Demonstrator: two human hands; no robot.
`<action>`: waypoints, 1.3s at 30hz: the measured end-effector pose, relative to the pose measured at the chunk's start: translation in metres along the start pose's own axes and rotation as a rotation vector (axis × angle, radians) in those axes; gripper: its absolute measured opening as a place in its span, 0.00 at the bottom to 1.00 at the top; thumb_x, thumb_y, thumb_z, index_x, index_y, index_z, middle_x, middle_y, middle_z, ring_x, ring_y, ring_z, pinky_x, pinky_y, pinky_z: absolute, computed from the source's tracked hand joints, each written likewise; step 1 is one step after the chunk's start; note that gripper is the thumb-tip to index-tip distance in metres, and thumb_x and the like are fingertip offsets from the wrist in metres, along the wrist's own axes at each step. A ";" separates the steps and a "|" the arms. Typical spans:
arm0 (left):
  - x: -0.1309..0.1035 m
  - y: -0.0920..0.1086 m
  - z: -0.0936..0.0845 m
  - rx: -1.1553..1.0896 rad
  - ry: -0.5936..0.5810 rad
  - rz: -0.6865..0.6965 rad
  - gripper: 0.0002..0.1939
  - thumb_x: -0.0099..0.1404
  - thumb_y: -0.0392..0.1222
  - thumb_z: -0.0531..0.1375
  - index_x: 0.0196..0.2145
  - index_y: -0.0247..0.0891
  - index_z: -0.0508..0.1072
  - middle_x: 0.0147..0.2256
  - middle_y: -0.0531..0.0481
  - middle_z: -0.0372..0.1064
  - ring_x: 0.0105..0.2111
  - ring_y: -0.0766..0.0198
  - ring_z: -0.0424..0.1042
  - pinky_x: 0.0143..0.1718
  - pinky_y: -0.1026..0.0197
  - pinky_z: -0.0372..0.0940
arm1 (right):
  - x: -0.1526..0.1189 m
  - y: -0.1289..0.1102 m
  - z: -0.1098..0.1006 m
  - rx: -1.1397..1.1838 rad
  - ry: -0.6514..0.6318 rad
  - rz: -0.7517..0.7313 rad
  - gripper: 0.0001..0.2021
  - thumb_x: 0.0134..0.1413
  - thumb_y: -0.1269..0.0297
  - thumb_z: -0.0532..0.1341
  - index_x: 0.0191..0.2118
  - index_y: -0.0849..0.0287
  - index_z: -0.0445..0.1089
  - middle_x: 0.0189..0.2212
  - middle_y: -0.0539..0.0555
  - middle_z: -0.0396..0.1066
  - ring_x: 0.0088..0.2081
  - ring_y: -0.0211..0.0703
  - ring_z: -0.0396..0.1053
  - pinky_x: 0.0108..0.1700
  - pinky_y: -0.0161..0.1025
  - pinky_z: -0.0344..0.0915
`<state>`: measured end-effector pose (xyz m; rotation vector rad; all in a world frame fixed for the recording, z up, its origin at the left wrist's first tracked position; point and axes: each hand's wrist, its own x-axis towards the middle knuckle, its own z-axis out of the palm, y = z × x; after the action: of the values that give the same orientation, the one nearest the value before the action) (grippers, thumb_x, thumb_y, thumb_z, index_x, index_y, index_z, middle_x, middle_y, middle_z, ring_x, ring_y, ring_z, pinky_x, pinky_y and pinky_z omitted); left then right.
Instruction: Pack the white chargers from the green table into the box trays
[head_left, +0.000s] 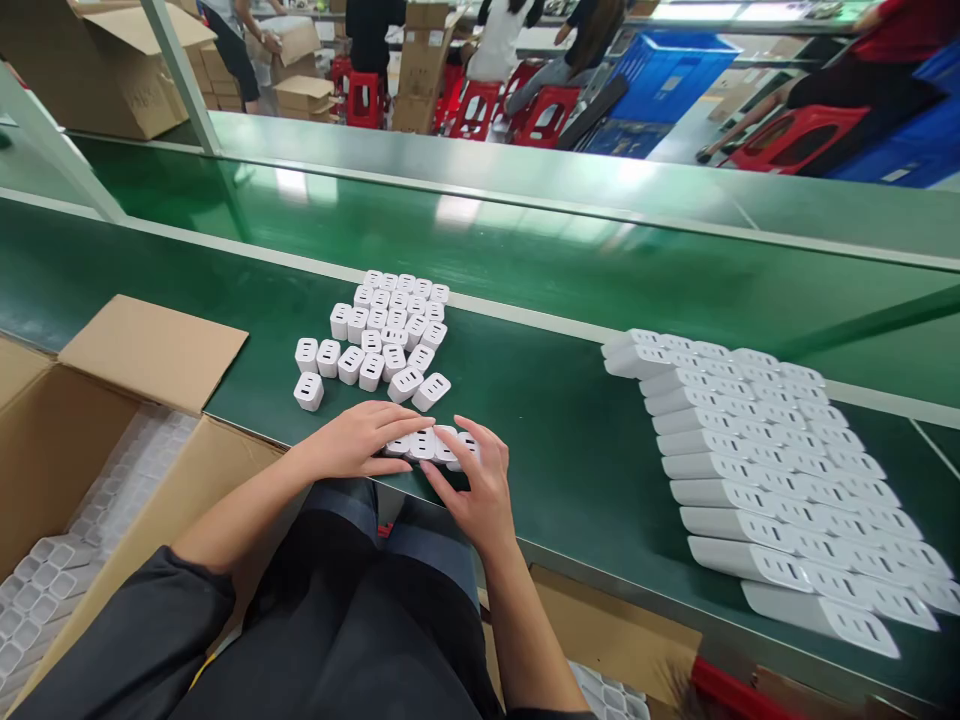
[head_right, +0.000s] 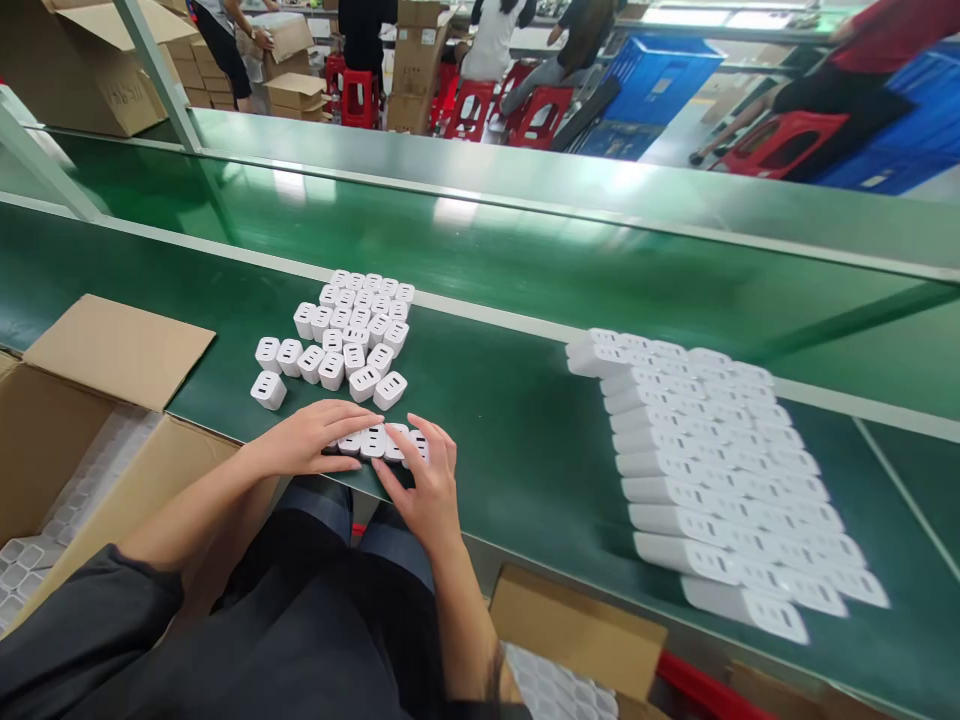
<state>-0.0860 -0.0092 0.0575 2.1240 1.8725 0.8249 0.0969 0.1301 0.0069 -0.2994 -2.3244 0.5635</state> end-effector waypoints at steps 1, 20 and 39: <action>-0.002 0.001 -0.005 0.014 0.023 0.022 0.31 0.70 0.51 0.59 0.66 0.42 0.57 0.58 0.41 0.66 0.57 0.53 0.66 0.59 0.50 0.62 | 0.000 0.000 0.000 0.004 -0.003 0.001 0.22 0.60 0.63 0.65 0.59 0.47 0.65 0.56 0.60 0.63 0.56 0.58 0.63 0.55 0.60 0.64; -0.053 -0.019 -0.032 -0.280 0.177 -0.442 0.28 0.59 0.29 0.48 0.56 0.42 0.67 0.51 0.48 0.71 0.54 0.57 0.68 0.57 0.52 0.63 | -0.001 -0.001 -0.001 0.028 -0.013 0.063 0.22 0.60 0.61 0.65 0.59 0.48 0.65 0.57 0.60 0.63 0.57 0.58 0.62 0.56 0.59 0.63; -0.059 -0.014 0.005 -0.344 0.354 -0.398 0.38 0.65 0.37 0.59 0.68 0.47 0.49 0.54 0.43 0.65 0.56 0.56 0.66 0.59 0.48 0.63 | -0.002 -0.003 -0.003 0.037 -0.025 0.099 0.23 0.60 0.61 0.64 0.60 0.46 0.64 0.57 0.59 0.63 0.58 0.58 0.62 0.57 0.60 0.63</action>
<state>-0.0981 -0.0619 0.0302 1.4099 2.0334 1.3654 0.0998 0.1279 0.0090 -0.3933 -2.3304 0.6614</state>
